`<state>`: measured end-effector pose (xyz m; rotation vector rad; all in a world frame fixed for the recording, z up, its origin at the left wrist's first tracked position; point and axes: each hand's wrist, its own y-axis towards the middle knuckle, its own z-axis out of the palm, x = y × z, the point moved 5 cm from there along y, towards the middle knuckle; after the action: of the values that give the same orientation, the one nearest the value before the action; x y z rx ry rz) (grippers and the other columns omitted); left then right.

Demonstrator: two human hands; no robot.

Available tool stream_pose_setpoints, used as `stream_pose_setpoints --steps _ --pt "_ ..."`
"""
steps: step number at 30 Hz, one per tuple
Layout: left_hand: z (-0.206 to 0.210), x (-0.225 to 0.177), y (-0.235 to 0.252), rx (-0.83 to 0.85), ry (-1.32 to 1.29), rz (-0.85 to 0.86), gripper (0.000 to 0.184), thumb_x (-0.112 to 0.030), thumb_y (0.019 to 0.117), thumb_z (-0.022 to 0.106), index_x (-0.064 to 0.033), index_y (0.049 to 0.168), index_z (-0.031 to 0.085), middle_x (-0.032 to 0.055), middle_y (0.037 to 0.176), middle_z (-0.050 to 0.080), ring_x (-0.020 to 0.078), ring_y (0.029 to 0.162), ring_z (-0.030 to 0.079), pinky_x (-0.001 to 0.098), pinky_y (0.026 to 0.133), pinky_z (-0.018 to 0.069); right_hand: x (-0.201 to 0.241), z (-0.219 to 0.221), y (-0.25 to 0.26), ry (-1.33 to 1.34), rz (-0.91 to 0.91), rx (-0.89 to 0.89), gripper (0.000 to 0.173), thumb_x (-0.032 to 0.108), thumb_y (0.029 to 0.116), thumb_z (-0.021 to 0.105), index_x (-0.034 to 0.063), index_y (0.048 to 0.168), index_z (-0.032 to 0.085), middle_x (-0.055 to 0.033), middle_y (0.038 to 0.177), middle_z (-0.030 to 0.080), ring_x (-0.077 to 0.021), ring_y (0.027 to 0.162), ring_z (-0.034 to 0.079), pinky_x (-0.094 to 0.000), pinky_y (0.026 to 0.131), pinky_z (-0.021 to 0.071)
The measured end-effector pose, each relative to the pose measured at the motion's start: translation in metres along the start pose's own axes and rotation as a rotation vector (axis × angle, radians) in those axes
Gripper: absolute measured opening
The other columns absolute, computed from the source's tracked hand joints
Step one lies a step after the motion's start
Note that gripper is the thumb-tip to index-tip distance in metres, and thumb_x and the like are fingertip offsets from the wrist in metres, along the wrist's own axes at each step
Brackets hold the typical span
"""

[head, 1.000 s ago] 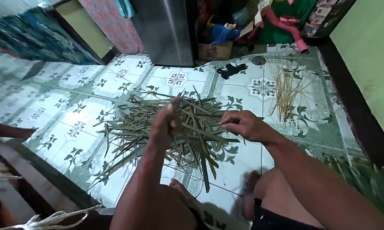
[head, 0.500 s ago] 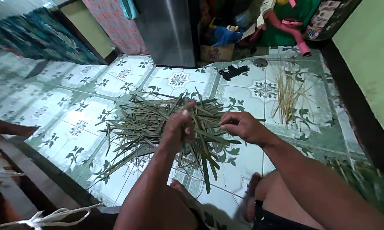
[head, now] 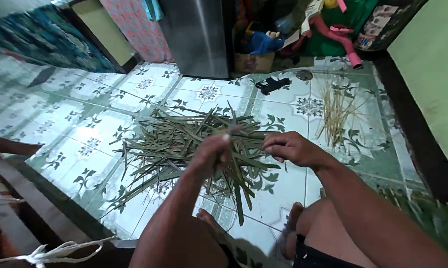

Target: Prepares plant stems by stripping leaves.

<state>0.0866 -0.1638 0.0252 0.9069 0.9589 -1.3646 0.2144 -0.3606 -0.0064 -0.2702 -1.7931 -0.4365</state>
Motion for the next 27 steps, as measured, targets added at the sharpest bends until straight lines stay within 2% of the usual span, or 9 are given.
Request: stream_pose_setpoints --steps 3,5,9,11,15,18,21,23,27 --pt "-0.034 -0.035 -0.009 -0.025 -0.089 0.201 0.046 -0.048 0.0984 0.060 -0.0254 0.138 0.061 -0.0093 0.053 0.050 0.0016 0.041 0.046 0.0186 0.042 0.0440 -0.004 -0.007 -0.005 -0.019 -0.001 0.029 0.018 0.014 0.1001 0.057 0.0072 0.104 0.073 0.0065 0.090 0.066 0.0041 0.062 0.052 -0.0139 0.056 0.0456" --pt "-0.031 -0.022 -0.010 -0.021 -0.097 0.157 0.048 -0.049 0.0979 0.061 -0.0280 0.141 0.059 -0.0085 0.054 0.053 0.0017 0.042 0.050 0.0185 0.043 0.0460 -0.005 -0.004 -0.003 -0.021 -0.005 0.029 0.018 0.014 0.0989 0.058 0.0068 0.103 0.074 0.0053 0.092 0.066 0.0039 0.062 0.052 -0.0142 0.055 0.0461" --pt "0.003 0.006 -0.005 0.037 0.014 -0.030 0.048 -0.036 0.0974 0.063 -0.0126 0.140 0.059 -0.0077 0.058 0.054 0.0008 0.045 0.049 0.0165 0.044 0.0436 -0.003 0.002 -0.001 -0.024 -0.030 0.050 0.018 0.015 0.0983 0.058 0.0076 0.102 0.074 0.0057 0.092 0.065 0.0038 0.062 0.052 -0.0144 0.055 0.0455" --pt "-0.019 -0.021 -0.013 -0.008 -0.025 0.119 0.048 -0.044 0.0946 0.068 -0.0166 0.134 0.065 -0.0093 0.056 0.053 -0.0004 0.044 0.048 0.0158 0.044 0.0440 -0.003 -0.005 -0.005 0.000 -0.045 0.053 0.017 0.015 0.0986 0.058 0.0087 0.101 0.074 0.0074 0.089 0.065 0.0050 0.060 0.051 -0.0133 0.053 0.0446" --pt "-0.057 -0.054 -0.028 -0.112 -0.132 0.342 0.045 -0.049 0.0992 0.058 -0.0231 0.136 0.063 -0.0084 0.053 0.051 0.0028 0.042 0.049 0.0201 0.044 0.0472 -0.006 -0.009 -0.007 0.008 -0.012 0.059 0.016 0.016 0.0978 0.059 0.0099 0.101 0.074 0.0070 0.089 0.066 0.0040 0.059 0.050 -0.0141 0.052 0.0435" --pt "-0.030 -0.019 -0.018 -0.089 -0.018 0.153 0.050 -0.047 0.0952 0.066 -0.0203 0.137 0.061 -0.0076 0.056 0.055 0.0021 0.045 0.052 0.0185 0.046 0.0470 -0.005 0.003 -0.001 0.005 -0.004 0.055 0.016 0.015 0.0969 0.060 0.0083 0.101 0.074 0.0053 0.091 0.066 0.0031 0.061 0.052 -0.0146 0.054 0.0452" --pt "-0.004 -0.004 -0.013 -0.030 0.139 0.018 0.043 -0.032 0.1001 0.056 -0.0091 0.136 0.063 -0.0080 0.059 0.056 0.0010 0.046 0.049 0.0173 0.045 0.0433 -0.003 0.003 0.000 -0.018 -0.005 0.037 0.015 0.014 0.0953 0.060 0.0077 0.100 0.072 0.0042 0.093 0.066 0.0031 0.062 0.053 -0.0150 0.055 0.0470" --pt "-0.025 -0.034 -0.024 -0.112 0.106 0.183 0.042 -0.041 0.0965 0.063 -0.0160 0.129 0.067 -0.0103 0.057 0.054 -0.0011 0.046 0.048 0.0157 0.045 0.0436 -0.005 -0.005 -0.004 -0.056 -0.004 0.043 0.014 0.015 0.0950 0.061 0.0076 0.099 0.072 0.0046 0.091 0.065 0.0033 0.061 0.052 -0.0149 0.054 0.0459" --pt "-0.069 -0.069 -0.042 -0.201 -0.046 0.438 0.042 -0.049 0.1024 0.052 -0.0258 0.136 0.062 -0.0094 0.054 0.050 0.0025 0.042 0.048 0.0198 0.043 0.0457 -0.013 -0.008 -0.009 -0.035 0.085 0.048 0.013 0.016 0.0950 0.061 0.0101 0.100 0.071 0.0053 0.085 0.065 0.0005 0.059 0.053 -0.0169 0.053 0.0464"
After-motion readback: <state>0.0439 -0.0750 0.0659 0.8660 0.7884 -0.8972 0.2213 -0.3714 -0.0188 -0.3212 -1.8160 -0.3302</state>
